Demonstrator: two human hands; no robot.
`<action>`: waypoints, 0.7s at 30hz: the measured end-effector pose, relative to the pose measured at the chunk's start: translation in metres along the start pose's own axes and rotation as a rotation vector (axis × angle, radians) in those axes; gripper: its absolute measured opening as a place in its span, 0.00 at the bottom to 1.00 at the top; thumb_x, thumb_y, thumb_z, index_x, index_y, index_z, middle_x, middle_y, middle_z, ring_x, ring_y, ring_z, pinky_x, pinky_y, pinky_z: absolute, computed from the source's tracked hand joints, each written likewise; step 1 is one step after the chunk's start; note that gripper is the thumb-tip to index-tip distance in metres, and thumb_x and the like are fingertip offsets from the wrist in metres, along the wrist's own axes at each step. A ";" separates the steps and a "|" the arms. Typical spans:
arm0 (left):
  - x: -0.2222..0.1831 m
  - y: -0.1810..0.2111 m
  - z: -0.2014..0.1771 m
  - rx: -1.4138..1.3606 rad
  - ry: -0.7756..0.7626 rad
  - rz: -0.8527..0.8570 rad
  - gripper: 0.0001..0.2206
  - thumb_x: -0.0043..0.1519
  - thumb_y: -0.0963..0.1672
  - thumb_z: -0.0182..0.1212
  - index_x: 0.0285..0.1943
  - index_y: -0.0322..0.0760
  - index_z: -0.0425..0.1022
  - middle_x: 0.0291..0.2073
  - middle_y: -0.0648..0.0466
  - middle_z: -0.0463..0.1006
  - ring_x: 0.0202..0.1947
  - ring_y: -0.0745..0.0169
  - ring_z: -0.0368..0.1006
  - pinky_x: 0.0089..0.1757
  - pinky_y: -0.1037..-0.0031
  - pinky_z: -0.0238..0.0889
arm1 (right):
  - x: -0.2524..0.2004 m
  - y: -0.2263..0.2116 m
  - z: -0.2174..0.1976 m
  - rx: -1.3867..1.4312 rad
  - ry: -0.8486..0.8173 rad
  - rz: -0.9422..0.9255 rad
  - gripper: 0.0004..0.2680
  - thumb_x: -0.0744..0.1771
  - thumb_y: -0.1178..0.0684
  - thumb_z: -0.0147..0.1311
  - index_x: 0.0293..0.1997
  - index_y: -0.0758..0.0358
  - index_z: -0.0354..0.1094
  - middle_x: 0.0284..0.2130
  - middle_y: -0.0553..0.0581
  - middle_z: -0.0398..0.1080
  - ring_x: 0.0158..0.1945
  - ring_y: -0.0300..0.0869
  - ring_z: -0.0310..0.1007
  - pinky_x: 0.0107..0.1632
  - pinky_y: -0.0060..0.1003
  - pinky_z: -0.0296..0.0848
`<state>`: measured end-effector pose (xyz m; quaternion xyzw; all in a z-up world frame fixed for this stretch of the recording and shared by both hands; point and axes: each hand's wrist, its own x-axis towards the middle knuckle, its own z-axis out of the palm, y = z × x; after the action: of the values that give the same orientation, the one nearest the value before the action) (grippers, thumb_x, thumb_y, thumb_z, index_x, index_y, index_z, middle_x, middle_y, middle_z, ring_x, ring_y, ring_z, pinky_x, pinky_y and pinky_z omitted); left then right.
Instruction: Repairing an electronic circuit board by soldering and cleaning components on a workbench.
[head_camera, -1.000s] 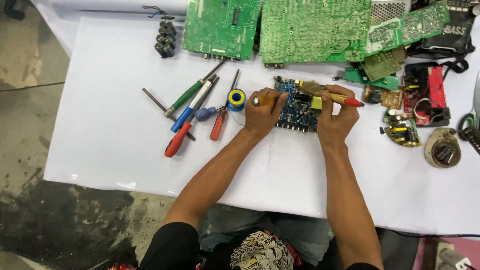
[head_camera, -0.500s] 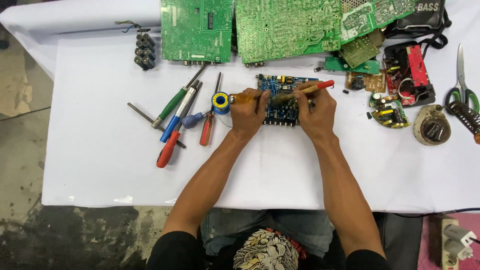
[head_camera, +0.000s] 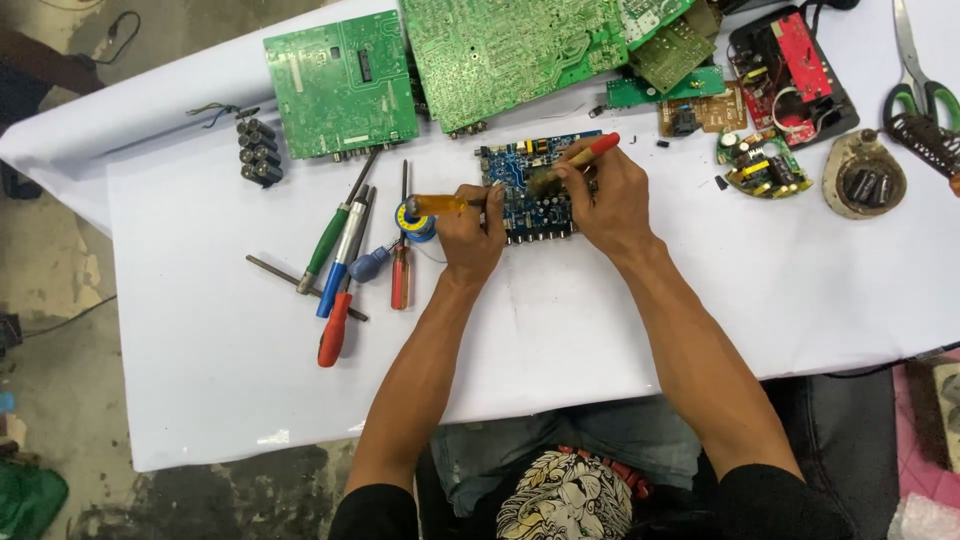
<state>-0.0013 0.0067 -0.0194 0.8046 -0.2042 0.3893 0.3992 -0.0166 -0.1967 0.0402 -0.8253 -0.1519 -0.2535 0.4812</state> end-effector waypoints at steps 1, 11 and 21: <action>-0.001 -0.001 0.000 -0.008 -0.010 0.008 0.10 0.67 0.42 0.62 0.31 0.40 0.76 0.20 0.55 0.74 0.18 0.56 0.71 0.27 0.74 0.62 | -0.001 0.001 0.000 -0.004 0.013 0.007 0.06 0.73 0.54 0.55 0.47 0.67 0.65 0.34 0.65 0.74 0.33 0.54 0.78 0.37 0.42 0.77; 0.000 0.002 -0.002 -0.033 -0.069 -0.005 0.08 0.67 0.42 0.62 0.33 0.41 0.76 0.20 0.56 0.74 0.18 0.55 0.71 0.27 0.75 0.63 | -0.004 0.002 0.008 0.061 -0.018 0.016 0.06 0.72 0.53 0.54 0.47 0.65 0.65 0.35 0.62 0.75 0.34 0.54 0.78 0.38 0.43 0.78; 0.007 0.009 -0.007 -0.078 -0.134 -0.048 0.06 0.69 0.42 0.60 0.37 0.39 0.76 0.22 0.52 0.75 0.21 0.51 0.73 0.28 0.72 0.65 | -0.003 -0.004 0.007 0.112 -0.017 0.021 0.05 0.72 0.55 0.54 0.46 0.64 0.66 0.30 0.60 0.73 0.32 0.52 0.78 0.37 0.43 0.78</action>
<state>-0.0060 0.0068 -0.0070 0.8172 -0.2261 0.3169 0.4249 -0.0188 -0.1890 0.0388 -0.8008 -0.1611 -0.2325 0.5279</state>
